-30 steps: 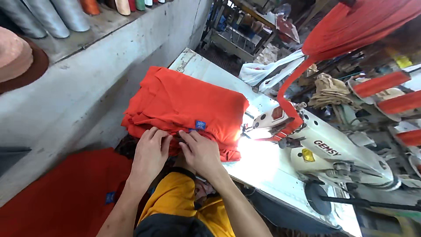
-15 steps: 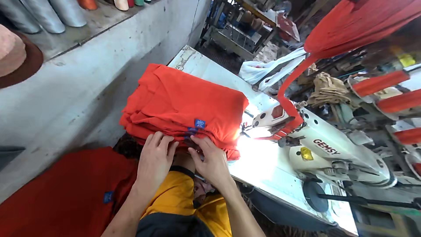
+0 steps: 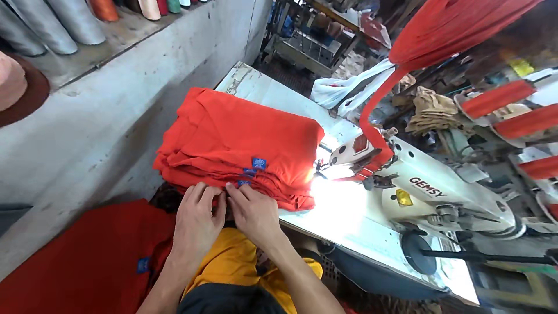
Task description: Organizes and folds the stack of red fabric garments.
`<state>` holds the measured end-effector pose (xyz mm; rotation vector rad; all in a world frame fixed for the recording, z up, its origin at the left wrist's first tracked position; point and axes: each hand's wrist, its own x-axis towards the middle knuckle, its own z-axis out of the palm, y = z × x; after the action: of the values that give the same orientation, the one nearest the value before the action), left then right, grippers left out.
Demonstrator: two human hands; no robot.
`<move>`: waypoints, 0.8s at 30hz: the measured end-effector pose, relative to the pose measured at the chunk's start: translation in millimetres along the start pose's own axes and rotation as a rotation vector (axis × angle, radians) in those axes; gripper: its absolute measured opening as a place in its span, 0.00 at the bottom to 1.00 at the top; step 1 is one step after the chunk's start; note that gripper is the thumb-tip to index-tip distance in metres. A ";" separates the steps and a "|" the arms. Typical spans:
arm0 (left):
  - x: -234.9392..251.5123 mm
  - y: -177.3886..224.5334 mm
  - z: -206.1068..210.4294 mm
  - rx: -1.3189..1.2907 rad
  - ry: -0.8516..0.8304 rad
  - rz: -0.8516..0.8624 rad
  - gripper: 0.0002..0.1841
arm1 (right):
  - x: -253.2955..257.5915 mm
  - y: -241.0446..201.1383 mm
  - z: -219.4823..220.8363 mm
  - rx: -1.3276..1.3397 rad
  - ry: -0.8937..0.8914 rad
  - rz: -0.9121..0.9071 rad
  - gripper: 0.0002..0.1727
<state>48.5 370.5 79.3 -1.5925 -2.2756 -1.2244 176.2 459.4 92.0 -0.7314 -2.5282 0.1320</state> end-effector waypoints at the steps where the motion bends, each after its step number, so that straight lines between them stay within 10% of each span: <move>1: 0.3 -0.4 -0.6 -0.001 -0.007 -0.002 0.12 | -1.0 1.5 3.6 0.017 0.018 -0.012 0.16; 10: 25.3 52.4 -41.3 -0.250 -0.319 -0.143 0.14 | -54.6 18.3 -12.3 0.353 0.038 0.222 0.19; 24: 76.2 68.1 74.7 0.038 -0.385 0.116 0.12 | -79.8 48.3 -40.3 0.414 0.124 0.417 0.20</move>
<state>96.5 484.9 104.7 -2.0635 -2.3523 -0.9050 277.2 456.9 81.2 -1.0384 -2.0995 0.7049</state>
